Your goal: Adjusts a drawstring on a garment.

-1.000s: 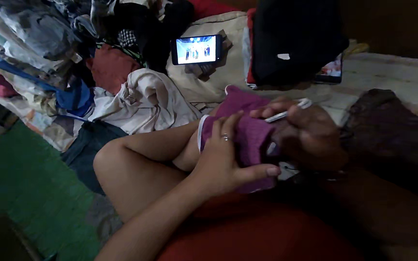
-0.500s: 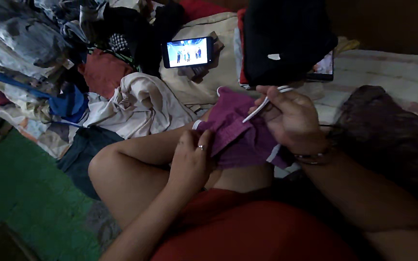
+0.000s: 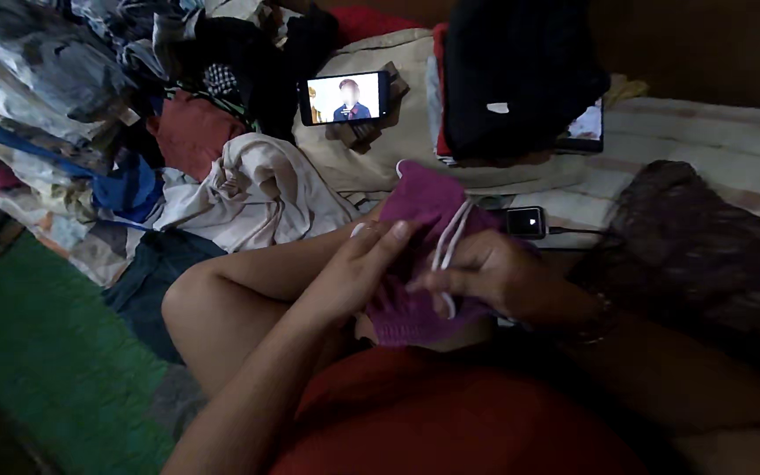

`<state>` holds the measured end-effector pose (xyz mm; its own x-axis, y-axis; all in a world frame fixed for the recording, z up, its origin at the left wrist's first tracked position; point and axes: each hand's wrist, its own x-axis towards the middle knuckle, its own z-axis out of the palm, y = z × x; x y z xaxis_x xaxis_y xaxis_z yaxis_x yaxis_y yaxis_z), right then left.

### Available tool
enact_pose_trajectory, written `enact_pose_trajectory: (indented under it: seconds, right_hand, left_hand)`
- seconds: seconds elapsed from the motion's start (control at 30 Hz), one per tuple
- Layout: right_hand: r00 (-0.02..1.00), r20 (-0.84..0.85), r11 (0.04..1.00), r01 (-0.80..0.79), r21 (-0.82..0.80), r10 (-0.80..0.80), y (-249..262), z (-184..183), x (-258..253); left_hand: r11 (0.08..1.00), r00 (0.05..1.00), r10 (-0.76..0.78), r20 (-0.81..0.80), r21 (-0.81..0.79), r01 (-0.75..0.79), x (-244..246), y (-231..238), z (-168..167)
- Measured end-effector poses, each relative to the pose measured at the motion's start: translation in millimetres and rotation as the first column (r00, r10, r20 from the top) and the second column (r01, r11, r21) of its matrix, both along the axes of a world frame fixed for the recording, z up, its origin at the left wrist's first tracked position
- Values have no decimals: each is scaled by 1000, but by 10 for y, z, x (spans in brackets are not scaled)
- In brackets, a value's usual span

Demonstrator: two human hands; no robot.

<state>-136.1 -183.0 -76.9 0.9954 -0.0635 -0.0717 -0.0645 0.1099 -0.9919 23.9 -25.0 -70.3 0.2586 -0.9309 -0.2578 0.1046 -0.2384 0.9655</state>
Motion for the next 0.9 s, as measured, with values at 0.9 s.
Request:
enact_pose_trajectory:
  seconds: [0.9]
  right_hand:
    - [933,-220,940,-316,-125,285,112,-360,140]
  left_hand:
    - [481,437,738,-514,-54,-875,1251,969,-1]
